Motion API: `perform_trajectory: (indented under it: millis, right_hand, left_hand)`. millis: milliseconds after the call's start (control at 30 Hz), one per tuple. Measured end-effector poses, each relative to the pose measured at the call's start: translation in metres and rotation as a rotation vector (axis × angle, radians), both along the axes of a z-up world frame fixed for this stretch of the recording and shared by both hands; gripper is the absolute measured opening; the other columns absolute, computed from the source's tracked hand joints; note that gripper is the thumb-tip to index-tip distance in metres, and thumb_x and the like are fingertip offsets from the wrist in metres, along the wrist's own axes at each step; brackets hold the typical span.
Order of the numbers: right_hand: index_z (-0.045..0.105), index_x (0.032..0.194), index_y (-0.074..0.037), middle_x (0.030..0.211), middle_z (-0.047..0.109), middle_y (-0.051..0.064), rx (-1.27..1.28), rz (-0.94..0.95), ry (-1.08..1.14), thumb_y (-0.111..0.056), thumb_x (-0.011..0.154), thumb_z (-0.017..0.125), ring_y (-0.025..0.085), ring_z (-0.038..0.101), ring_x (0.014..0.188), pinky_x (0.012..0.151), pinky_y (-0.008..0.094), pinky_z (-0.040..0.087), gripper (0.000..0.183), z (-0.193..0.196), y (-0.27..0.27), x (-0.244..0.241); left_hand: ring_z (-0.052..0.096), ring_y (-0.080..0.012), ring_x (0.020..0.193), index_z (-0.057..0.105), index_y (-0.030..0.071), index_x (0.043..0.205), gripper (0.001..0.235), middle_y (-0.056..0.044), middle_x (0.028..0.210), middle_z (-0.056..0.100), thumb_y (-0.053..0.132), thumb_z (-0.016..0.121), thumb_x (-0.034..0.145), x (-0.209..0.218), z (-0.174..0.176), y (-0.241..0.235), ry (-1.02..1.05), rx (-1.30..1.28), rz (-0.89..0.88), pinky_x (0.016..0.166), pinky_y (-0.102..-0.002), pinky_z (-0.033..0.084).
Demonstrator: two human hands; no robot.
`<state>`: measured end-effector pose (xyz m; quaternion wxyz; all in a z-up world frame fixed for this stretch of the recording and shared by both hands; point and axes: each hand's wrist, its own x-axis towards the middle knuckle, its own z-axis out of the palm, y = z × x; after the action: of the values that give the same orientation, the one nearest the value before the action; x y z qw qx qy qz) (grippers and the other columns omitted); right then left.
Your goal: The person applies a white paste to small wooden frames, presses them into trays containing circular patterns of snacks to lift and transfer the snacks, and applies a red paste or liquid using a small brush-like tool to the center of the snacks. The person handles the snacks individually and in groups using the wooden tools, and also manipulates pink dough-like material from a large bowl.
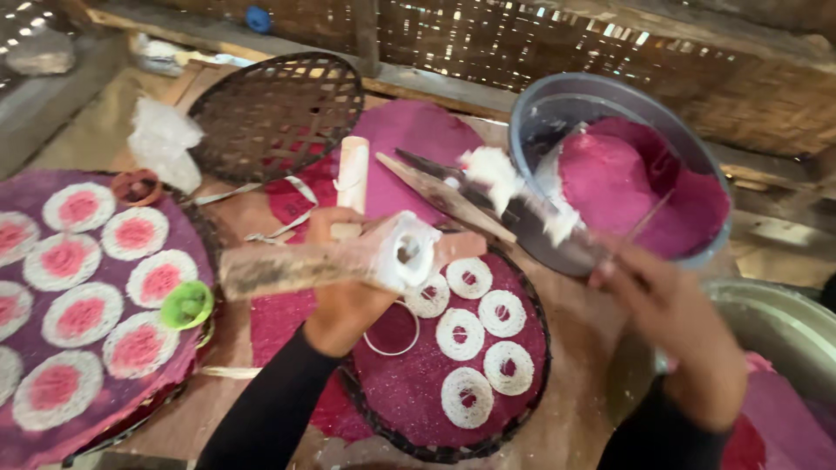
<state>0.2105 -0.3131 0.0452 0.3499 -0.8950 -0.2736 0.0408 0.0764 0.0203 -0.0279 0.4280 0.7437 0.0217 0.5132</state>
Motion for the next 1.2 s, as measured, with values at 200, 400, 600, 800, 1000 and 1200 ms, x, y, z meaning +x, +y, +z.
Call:
perform_trajectory:
  millis: [200, 400, 600, 800, 1000, 1200]
  right_hand:
    - [0.066, 0.133, -0.015, 0.120, 0.076, 0.008, -0.054, 0.271, -0.283, -0.017, 0.091, 0.063, 0.018, 0.073, 0.103, 0.089, 0.029, 0.054, 0.043, 0.046, 0.016, -0.081]
    - [0.073, 0.128, -0.029, 0.090, 0.075, 0.003, -0.382, 0.195, -0.579, -0.021, 0.084, 0.073, 0.027, 0.070, 0.072, 0.061, 0.041, 0.054, 0.045, 0.049, 0.054, -0.102]
    - [0.071, 0.134, -0.027, 0.092, 0.075, 0.009, -0.365, 0.245, -0.355, -0.016, 0.084, 0.069, 0.032, 0.071, 0.065, 0.057, 0.045, 0.055, 0.051, 0.023, 0.084, -0.119]
    - [0.070, 0.128, -0.012, 0.110, 0.078, 0.010, -0.105, 0.211, -0.158, -0.012, 0.090, 0.066, 0.025, 0.078, 0.098, 0.081, 0.033, 0.059, 0.038, -0.016, 0.031, -0.116]
    - [0.064, 0.133, 0.000, 0.115, 0.075, 0.014, 0.233, 0.115, -0.105, -0.002, 0.095, 0.059, 0.022, 0.070, 0.107, 0.092, 0.032, 0.052, 0.038, -0.057, 0.030, -0.120]
    - [0.061, 0.132, 0.002, 0.099, 0.067, 0.013, 0.466, 0.074, -0.446, 0.001, 0.093, 0.067, 0.024, 0.067, 0.086, 0.076, 0.031, 0.054, 0.040, -0.125, 0.121, -0.137]
  left_hand:
    - [0.058, -0.0271, 0.086, 0.057, 0.003, 0.105, 0.063, -0.009, 0.096, 0.052, 0.036, 0.096, 0.067, -0.005, 0.003, 0.021, 0.090, 0.190, 0.128, 0.074, -0.041, 0.046]
    - [0.060, -0.0251, 0.089, 0.071, 0.017, 0.100, 0.021, -0.003, 0.097, 0.056, 0.021, 0.086, 0.085, -0.013, 0.010, 0.022, 0.045, 0.529, 0.091, 0.075, -0.043, 0.046]
    - [0.061, -0.0230, 0.094, 0.074, 0.013, 0.106, 0.022, -0.004, 0.099, 0.055, 0.017, 0.081, 0.086, -0.019, 0.011, 0.016, -0.008, 0.722, 0.221, 0.083, -0.042, 0.048]
    - [0.059, -0.0241, 0.090, 0.073, 0.014, 0.097, 0.014, -0.004, 0.097, 0.053, 0.017, 0.084, 0.088, -0.013, -0.002, 0.032, -0.043, 0.730, 0.331, 0.079, -0.041, 0.047]
    - [0.060, -0.0217, 0.091, 0.060, 0.008, 0.107, 0.036, -0.007, 0.101, 0.056, 0.016, 0.088, 0.085, -0.014, -0.019, 0.018, 0.040, 0.150, 0.104, 0.080, -0.038, 0.049]
    - [0.064, -0.0189, 0.099, 0.048, 0.001, 0.121, 0.059, -0.011, 0.110, 0.059, 0.013, 0.089, 0.080, -0.017, -0.024, -0.039, -0.059, -0.275, -0.152, 0.087, -0.033, 0.053]
